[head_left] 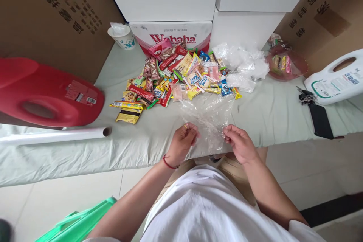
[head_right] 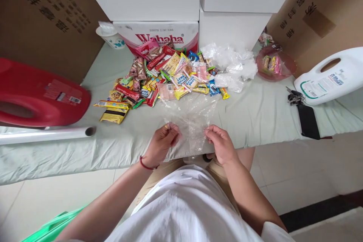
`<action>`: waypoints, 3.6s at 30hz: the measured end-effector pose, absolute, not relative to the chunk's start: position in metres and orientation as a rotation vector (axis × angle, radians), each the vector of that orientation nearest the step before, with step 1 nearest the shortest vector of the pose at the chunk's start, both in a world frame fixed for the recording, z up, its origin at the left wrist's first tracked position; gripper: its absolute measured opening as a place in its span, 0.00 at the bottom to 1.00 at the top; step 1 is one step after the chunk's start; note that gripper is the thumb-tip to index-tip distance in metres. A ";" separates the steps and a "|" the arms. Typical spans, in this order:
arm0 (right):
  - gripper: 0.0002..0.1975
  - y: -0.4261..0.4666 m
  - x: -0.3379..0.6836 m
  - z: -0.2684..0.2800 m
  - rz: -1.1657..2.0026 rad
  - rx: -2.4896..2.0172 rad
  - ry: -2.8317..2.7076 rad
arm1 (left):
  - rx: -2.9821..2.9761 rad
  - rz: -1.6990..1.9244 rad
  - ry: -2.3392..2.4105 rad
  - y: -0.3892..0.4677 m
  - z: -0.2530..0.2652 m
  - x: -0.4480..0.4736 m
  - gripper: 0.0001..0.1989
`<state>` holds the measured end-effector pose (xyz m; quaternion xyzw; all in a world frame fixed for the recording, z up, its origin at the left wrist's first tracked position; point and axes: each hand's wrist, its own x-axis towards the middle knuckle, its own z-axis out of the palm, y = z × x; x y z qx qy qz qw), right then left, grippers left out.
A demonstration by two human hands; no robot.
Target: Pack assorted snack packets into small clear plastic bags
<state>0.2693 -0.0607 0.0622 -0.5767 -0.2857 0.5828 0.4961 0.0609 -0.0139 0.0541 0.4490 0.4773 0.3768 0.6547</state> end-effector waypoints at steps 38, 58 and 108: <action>0.20 -0.044 0.345 0.048 1.433 -1.828 -1.184 | 3.022 0.444 0.790 -0.027 0.042 -0.041 0.10; 0.23 -0.053 0.353 0.043 1.365 -1.809 -1.262 | 3.097 -0.029 0.708 0.046 0.072 0.017 0.10; 0.19 -0.029 0.260 0.063 0.950 -1.491 -2.131 | 2.072 0.419 1.408 0.055 0.013 0.020 0.18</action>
